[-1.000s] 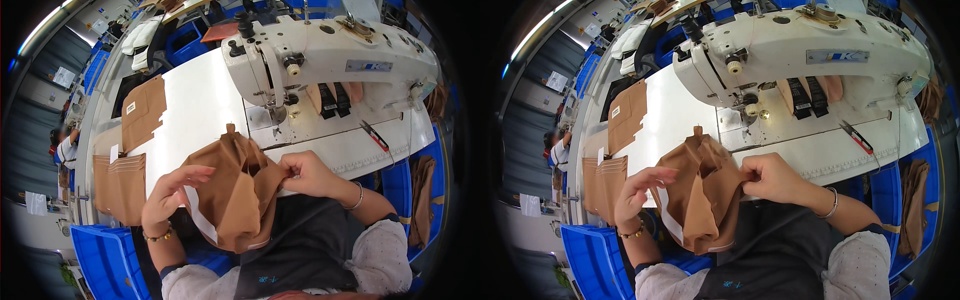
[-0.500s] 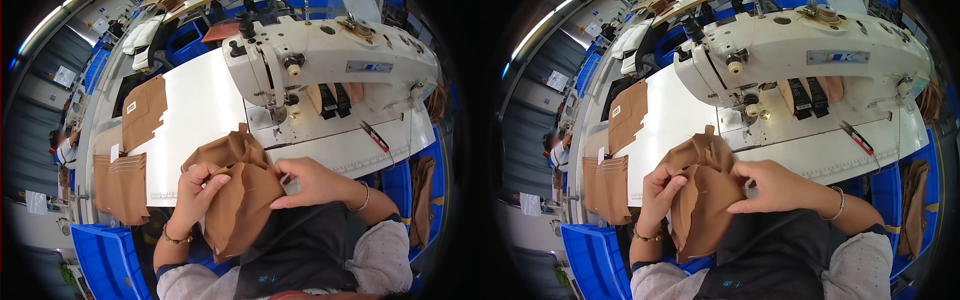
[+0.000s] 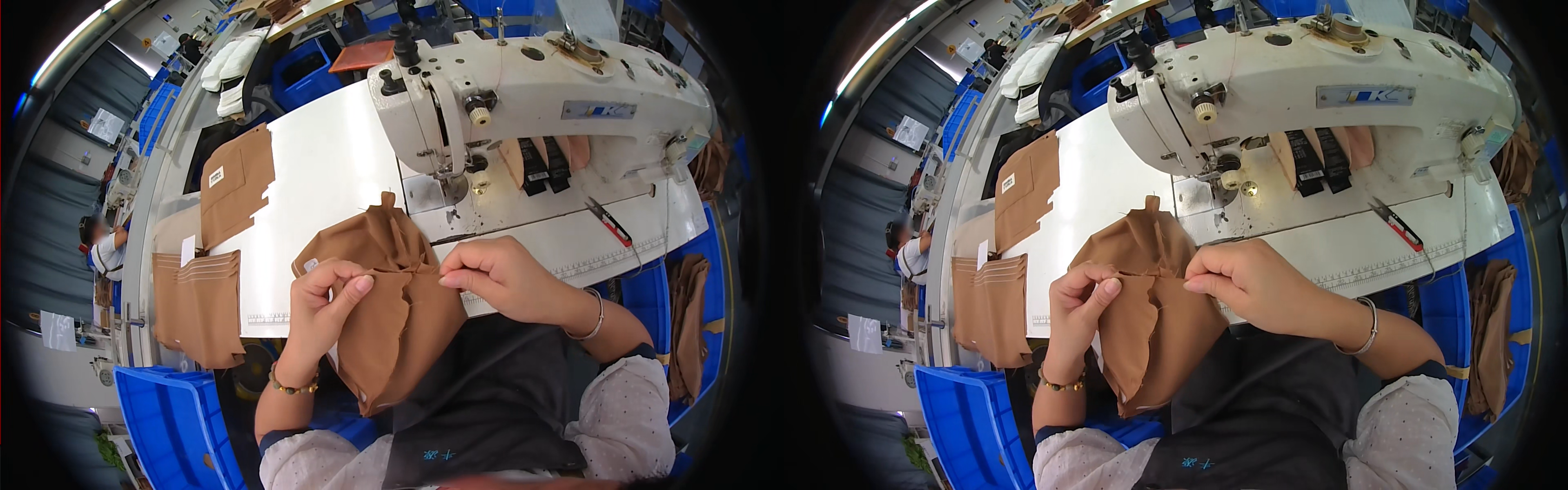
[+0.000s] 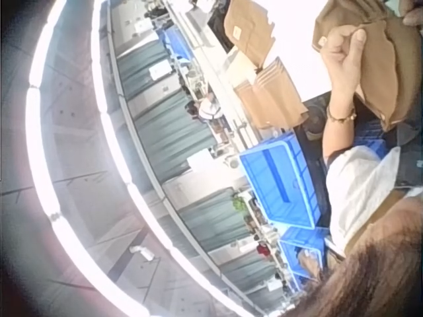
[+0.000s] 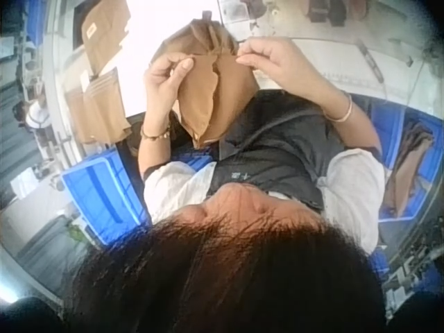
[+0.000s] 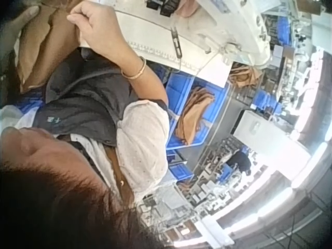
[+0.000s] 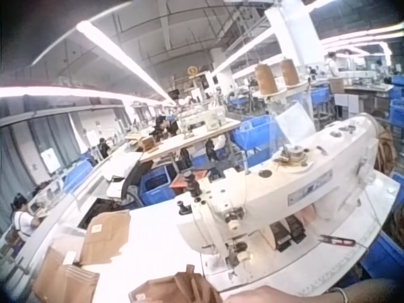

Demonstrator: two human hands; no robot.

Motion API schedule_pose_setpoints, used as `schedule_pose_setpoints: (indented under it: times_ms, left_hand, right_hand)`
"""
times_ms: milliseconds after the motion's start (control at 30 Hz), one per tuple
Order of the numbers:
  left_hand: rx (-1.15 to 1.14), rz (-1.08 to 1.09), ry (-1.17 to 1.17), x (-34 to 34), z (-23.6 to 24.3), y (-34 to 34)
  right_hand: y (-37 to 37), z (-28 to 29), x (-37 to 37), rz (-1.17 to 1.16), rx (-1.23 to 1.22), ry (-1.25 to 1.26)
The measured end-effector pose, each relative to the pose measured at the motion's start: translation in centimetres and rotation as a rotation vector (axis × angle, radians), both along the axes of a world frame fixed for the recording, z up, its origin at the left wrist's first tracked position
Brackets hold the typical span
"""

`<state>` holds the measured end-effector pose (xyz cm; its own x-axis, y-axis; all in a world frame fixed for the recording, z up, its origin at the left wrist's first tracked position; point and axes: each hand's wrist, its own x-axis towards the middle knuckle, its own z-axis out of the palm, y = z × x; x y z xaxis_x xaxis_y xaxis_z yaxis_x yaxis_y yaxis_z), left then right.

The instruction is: Using an industrial sewing machine to assemble components of a leather bag.

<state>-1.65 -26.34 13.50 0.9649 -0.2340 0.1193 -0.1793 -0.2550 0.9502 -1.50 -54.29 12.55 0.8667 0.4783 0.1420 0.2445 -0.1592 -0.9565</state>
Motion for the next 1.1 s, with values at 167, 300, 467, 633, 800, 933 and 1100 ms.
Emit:
schedule_pose_setpoints:
  times_ms: [167, 300, 467, 633, 800, 933, 1100]
  left_hand:
    - [-0.165, 0.001, 0.121, 0.2, -0.5, -0.3]
    - [-0.219, -0.011, 0.074, 0.6, -0.6, -0.8]
    - [-0.375, -0.048, 0.257, 0.7, -1.0, -0.5]
    - [-0.395, -0.038, 0.252, 0.7, -1.4, -0.3]
    - [-0.094, 0.116, 0.005, -0.3, 2.4, 3.2]
    - [0.479, 0.207, -0.294, -0.5, 11.4, 3.6]
    - [1.013, -0.259, -0.457, 7.0, 11.8, -1.5]
  right_hand:
    - [0.0, 0.2, -0.2, 0.003, -0.001, -0.041]
    - [0.1, 0.4, -0.6, -0.007, -0.016, -0.04]
    - [0.3, 0.4, -1.5, -0.054, 0.1, 0.022]
    - [1.4, -0.6, -0.4, 0.009, -0.073, -0.878]
    - [5.6, 1.0, 0.9, -0.043, -0.09, -1.579]
    - [8.1, 2.9, 1.6, -0.114, -0.067, -1.687]
    - [6.5, -0.2, 1.9, -0.067, -0.329, -1.555]
